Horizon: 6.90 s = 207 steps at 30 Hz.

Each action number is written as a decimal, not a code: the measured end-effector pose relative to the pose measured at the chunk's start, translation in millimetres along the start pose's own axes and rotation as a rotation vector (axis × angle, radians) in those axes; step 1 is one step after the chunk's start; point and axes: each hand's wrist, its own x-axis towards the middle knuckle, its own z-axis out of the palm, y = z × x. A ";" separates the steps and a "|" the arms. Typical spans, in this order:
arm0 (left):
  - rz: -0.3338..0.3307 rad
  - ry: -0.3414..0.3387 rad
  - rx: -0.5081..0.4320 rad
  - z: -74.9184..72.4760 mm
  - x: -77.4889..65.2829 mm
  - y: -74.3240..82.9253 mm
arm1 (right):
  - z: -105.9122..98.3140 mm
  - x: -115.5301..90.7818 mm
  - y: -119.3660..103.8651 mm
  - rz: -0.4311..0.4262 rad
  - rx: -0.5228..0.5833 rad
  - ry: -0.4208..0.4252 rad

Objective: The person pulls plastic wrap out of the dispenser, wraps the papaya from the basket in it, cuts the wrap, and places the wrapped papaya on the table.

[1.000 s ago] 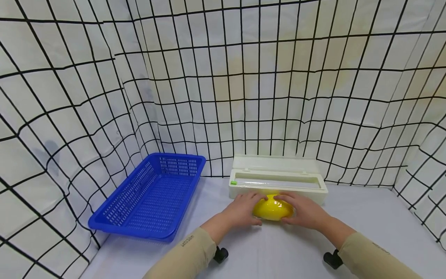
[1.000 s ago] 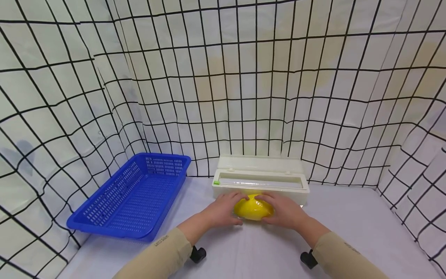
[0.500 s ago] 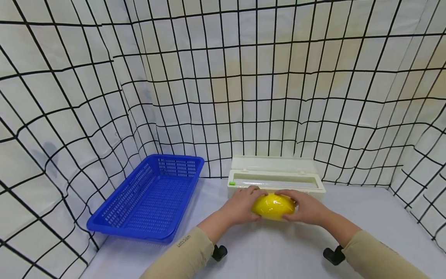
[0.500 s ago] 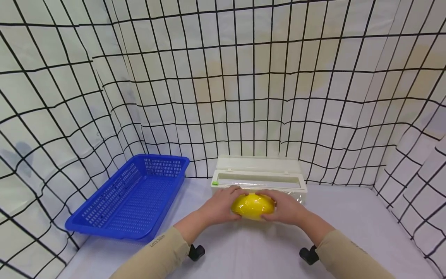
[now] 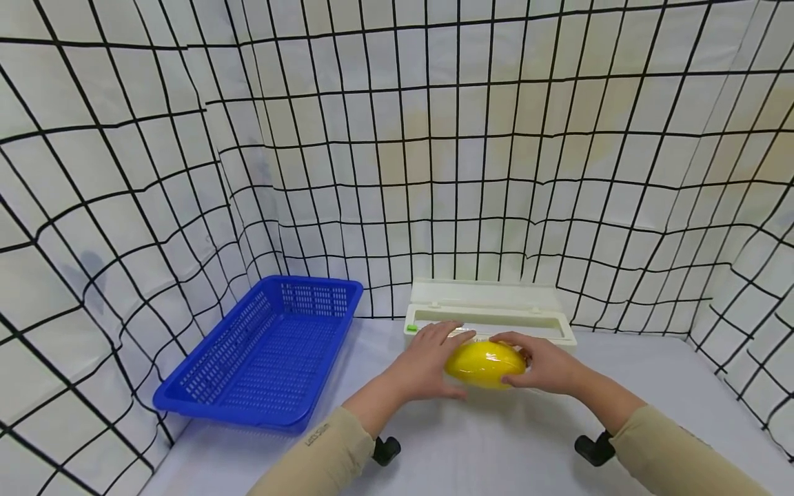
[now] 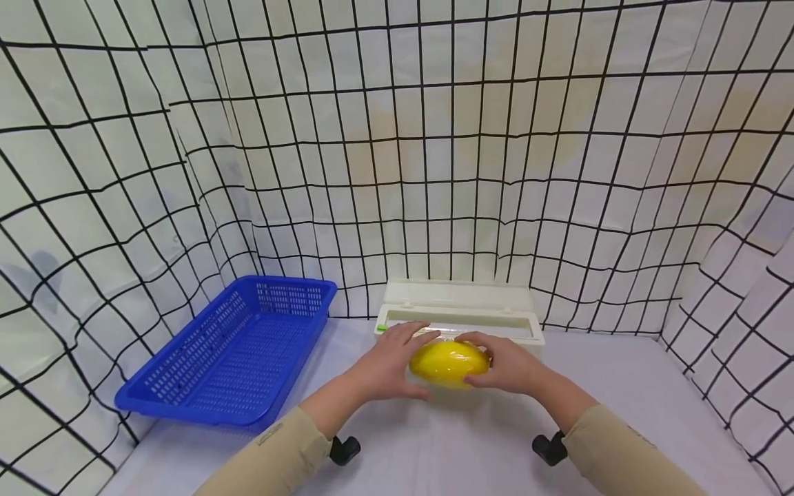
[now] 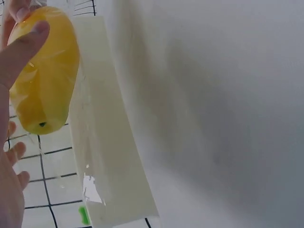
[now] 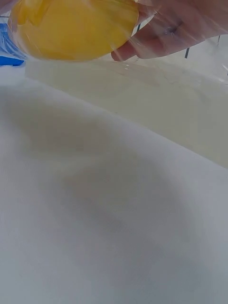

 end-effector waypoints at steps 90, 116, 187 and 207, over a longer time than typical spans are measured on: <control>-0.015 0.020 -0.037 -28.4 28.5 -12.9 | -25.3 24.4 -1.6 0.028 -0.038 0.053; -0.065 0.024 -0.227 -10.9 36.8 -16.0 | -34.1 12.2 -2.3 -0.032 -0.188 0.140; -0.136 -0.058 -0.546 -112.8 63.6 -25.9 | -110.5 43.6 -55.5 0.083 -0.137 0.057; -0.125 -0.080 -0.541 -132.6 55.1 -14.4 | -125.5 27.6 -75.1 0.066 -0.102 0.034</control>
